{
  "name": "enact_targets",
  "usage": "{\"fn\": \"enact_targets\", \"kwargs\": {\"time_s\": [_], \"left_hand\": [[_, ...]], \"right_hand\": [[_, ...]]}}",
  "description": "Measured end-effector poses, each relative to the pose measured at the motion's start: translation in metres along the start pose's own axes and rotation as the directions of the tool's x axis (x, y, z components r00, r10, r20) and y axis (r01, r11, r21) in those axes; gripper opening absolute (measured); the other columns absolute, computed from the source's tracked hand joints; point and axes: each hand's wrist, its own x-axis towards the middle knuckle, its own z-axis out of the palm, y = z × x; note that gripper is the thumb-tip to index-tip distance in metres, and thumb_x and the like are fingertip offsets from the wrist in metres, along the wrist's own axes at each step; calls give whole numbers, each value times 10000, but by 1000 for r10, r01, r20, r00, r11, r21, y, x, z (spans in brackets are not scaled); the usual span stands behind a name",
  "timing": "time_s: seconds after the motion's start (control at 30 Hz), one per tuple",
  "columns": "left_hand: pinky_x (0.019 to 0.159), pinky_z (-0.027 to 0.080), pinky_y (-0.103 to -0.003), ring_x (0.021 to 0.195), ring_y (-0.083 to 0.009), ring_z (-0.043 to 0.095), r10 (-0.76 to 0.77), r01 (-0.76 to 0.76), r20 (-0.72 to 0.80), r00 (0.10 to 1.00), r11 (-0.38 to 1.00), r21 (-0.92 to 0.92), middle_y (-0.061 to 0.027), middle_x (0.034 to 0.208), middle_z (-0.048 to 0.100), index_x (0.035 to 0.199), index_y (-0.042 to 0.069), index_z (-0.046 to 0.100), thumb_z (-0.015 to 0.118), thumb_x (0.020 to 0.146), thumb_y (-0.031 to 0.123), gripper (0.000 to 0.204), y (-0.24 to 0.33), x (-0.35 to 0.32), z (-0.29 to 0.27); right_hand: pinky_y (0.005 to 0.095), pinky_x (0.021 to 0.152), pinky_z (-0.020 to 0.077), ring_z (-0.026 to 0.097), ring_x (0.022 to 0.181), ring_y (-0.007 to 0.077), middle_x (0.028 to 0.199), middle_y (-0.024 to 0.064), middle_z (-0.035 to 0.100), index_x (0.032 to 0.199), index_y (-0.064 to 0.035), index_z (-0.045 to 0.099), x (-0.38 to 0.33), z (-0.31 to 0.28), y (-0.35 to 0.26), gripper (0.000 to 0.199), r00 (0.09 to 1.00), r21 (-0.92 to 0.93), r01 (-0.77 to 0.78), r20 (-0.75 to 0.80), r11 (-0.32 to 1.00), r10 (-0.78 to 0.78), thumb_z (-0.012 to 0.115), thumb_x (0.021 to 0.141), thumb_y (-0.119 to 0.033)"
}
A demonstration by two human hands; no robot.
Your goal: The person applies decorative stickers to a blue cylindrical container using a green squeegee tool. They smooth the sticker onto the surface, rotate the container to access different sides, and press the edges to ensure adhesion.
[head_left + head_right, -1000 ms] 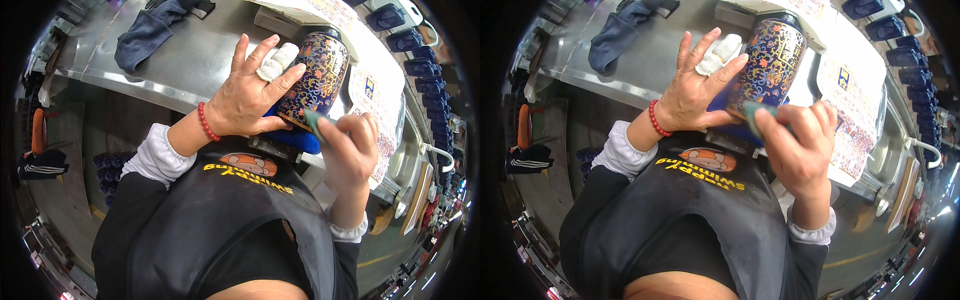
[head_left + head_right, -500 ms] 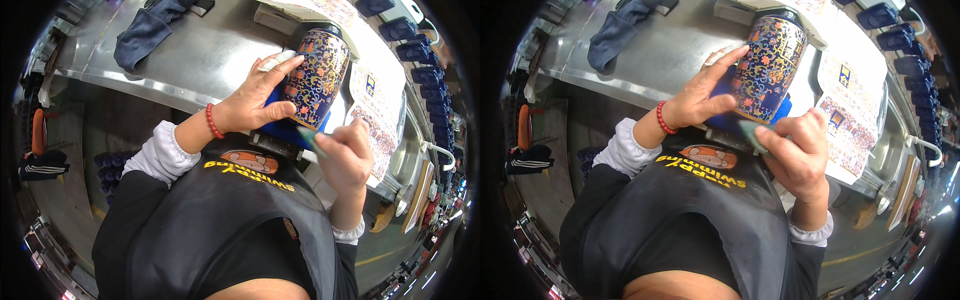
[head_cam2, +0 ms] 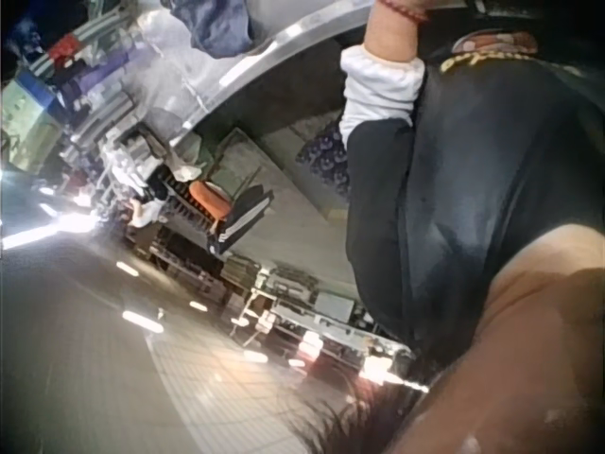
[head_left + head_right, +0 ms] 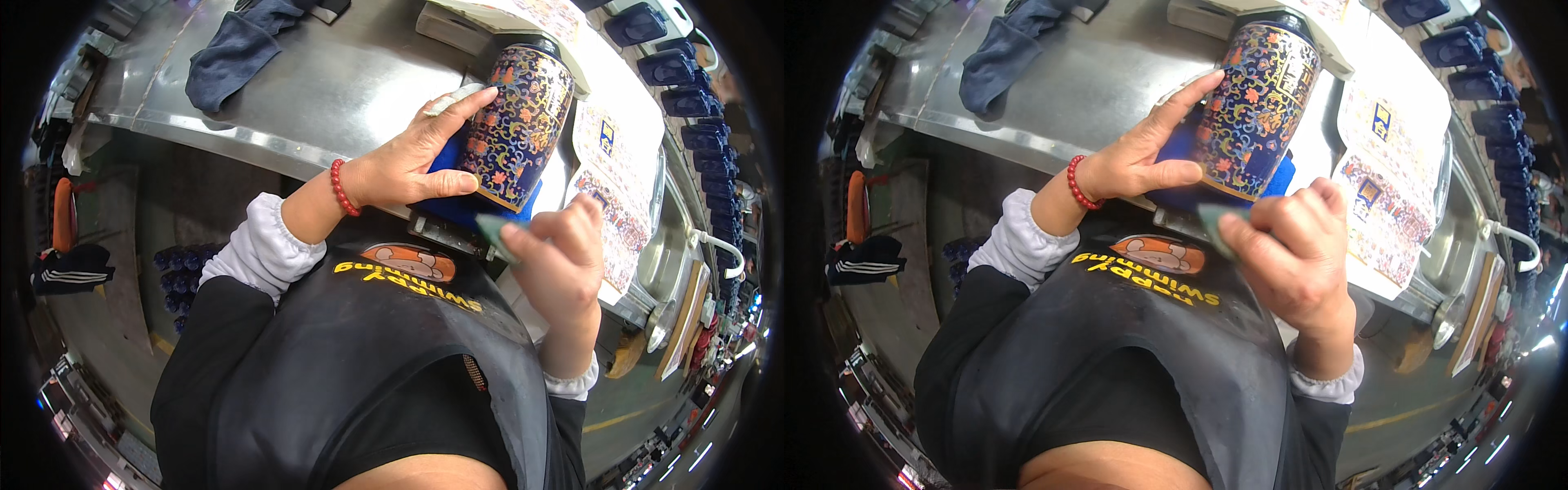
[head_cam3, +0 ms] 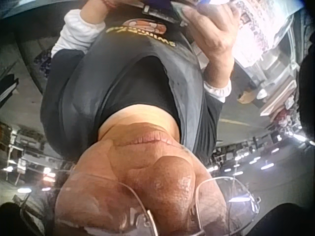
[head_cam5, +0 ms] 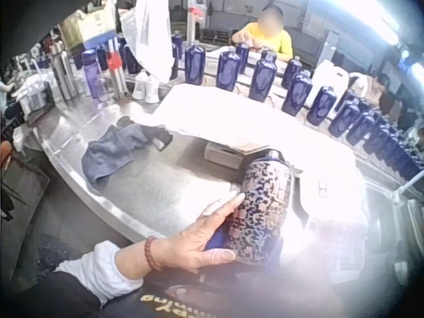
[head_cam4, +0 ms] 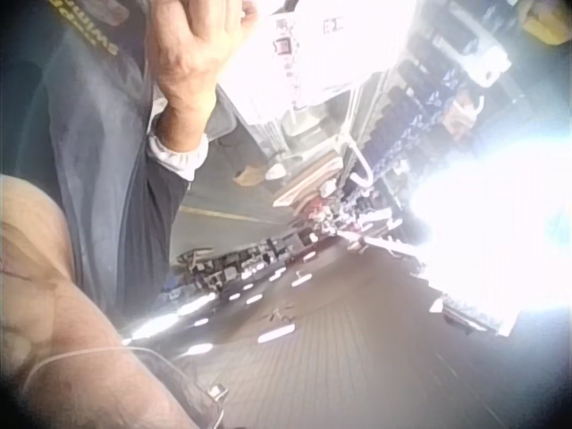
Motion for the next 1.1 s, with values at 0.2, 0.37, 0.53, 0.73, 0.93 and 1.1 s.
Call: {"fn": "enact_targets", "kwargs": {"time_s": [0.2, 0.37, 0.53, 0.73, 0.93, 1.1], "left_hand": [[1220, 89, -572, 1490, -435, 286, 37, -8, -48, 998, 866, 501, -204, 1528, 456, 1604, 60, 246, 808, 767, 504, 1102, 5, -8, 1], [1195, 49, -653, 1485, -464, 281, 119, -6, -90, 989, 636, 772, -183, 1492, 515, 1535, 85, 438, 771, 783, 557, 947, 22, -5, -1], [1212, 31, -636, 1486, -440, 292, 226, -67, -72, 972, 554, 830, -199, 1460, 540, 1451, 96, 555, 780, 765, 589, 874, 36, 0, 0], [1224, 45, -608, 1488, -405, 300, 122, 25, -180, 976, 762, 648, -164, 1441, 556, 1480, 113, 507, 794, 765, 578, 900, 29, -7, 11], [1225, 74, -595, 1487, -413, 290, 200, -27, -147, 969, 672, 740, -150, 1414, 573, 1517, 109, 433, 786, 792, 555, 921, 24, -9, 6], [1223, 122, -564, 1451, -434, 335, 178, -84, -142, 974, 860, 503, -174, 1235, 663, 1424, 87, 496, 803, 807, 371, 745, 29, -6, 4]], "right_hand": [[378, 703, 375, 529, 706, 197, 827, 13, 565, 909, -91, 740, -7, 6, 4, 315, 1000, 70, -5, 17, 998, 4, 777, 595, -89], [382, 642, 366, 514, 689, 225, 807, 44, 559, 963, -39, 740, -10, 6, 7, 411, 999, 113, -44, -14, 993, 46, 806, 557, -38], [337, 585, 404, 547, 679, 223, 793, 99, 570, 974, 10, 704, -14, -2, 6, 308, 972, 104, -157, -158, 982, 173, 805, 690, 73], [337, 639, 477, 604, 720, 258, 841, 138, 627, 1016, 18, 676, -21, 1, 4, 294, 949, 84, -261, -161, 962, 272, 808, 754, 29], [330, 661, 488, 616, 729, 254, 853, 147, 648, 1008, 24, 663, -18, -3, 2, 250, 940, 93, -306, -126, 947, 317, 793, 795, 13], [326, 673, 495, 629, 738, 252, 858, 146, 662, 1009, 31, 661, -16, -6, 3, 230, 930, 127, -331, -123, 935, 346, 784, 817, 5]]}}
